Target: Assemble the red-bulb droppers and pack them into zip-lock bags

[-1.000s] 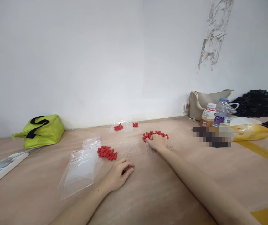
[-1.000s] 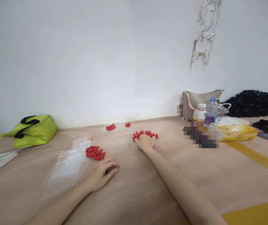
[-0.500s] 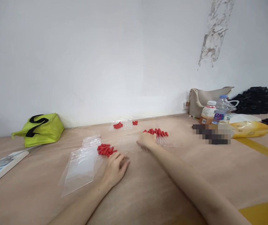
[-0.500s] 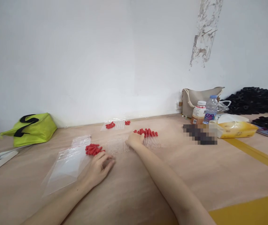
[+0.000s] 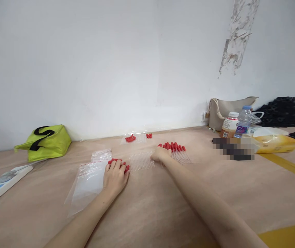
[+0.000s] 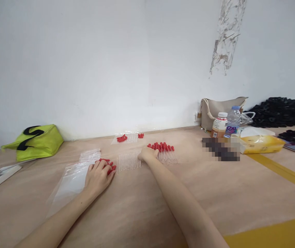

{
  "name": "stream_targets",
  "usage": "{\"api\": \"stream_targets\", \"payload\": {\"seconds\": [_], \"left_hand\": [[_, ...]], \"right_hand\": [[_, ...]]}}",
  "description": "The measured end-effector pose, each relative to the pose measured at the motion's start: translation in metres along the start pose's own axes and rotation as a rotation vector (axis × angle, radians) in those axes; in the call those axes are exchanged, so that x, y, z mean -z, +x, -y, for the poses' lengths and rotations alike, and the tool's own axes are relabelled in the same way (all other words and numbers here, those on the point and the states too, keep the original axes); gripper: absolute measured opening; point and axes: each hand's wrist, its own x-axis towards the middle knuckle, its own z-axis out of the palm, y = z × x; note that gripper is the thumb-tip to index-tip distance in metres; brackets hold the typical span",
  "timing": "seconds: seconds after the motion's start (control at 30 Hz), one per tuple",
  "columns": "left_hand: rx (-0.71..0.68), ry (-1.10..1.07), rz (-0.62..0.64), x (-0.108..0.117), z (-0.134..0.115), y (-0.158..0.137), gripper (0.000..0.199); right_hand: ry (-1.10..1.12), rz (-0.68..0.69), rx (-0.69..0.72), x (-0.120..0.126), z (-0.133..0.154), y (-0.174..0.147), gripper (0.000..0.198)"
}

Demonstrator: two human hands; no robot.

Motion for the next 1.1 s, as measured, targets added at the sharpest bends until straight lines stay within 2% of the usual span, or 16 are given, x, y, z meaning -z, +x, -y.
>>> {"api": "stream_targets", "payload": {"seconds": [0.13,0.23,0.3,0.4,0.47,0.53,0.67,0.8,1.1], "left_hand": [[-0.01,-0.08,-0.073,0.008,-0.005,-0.001,0.02],[-0.035,-0.262,-0.122,0.019,-0.018,-0.004,0.018],[-0.064,-0.44,-0.089,0.025,-0.029,-0.008,0.016],[-0.077,-0.677,0.029,0.026,-0.043,-0.012,0.01],[-0.049,-0.766,0.098,0.023,-0.049,-0.014,0.01],[-0.02,-0.811,0.137,0.02,-0.051,-0.014,0.01],[-0.08,-0.87,0.179,0.02,-0.054,-0.013,0.023],[-0.09,-0.914,0.239,0.019,-0.055,-0.011,0.018],[0.018,-1.015,0.224,0.018,-0.054,-0.012,0.02]], "right_hand": [[0.02,-0.021,0.045,0.008,0.0,-0.007,0.021],[0.051,-0.056,0.142,0.021,-0.007,-0.022,0.017],[0.077,-0.089,0.223,0.027,-0.018,-0.036,0.019],[0.149,-0.182,0.363,0.023,-0.043,-0.055,0.022],[0.262,-0.265,0.557,0.012,-0.061,-0.065,0.02],[0.303,-0.328,0.692,-0.002,-0.077,-0.072,0.018],[0.278,-0.426,0.758,-0.02,-0.09,-0.081,0.024],[0.265,-0.44,0.839,-0.021,-0.087,-0.089,0.019],[0.23,-0.419,0.986,-0.019,-0.082,-0.11,0.014]]}}
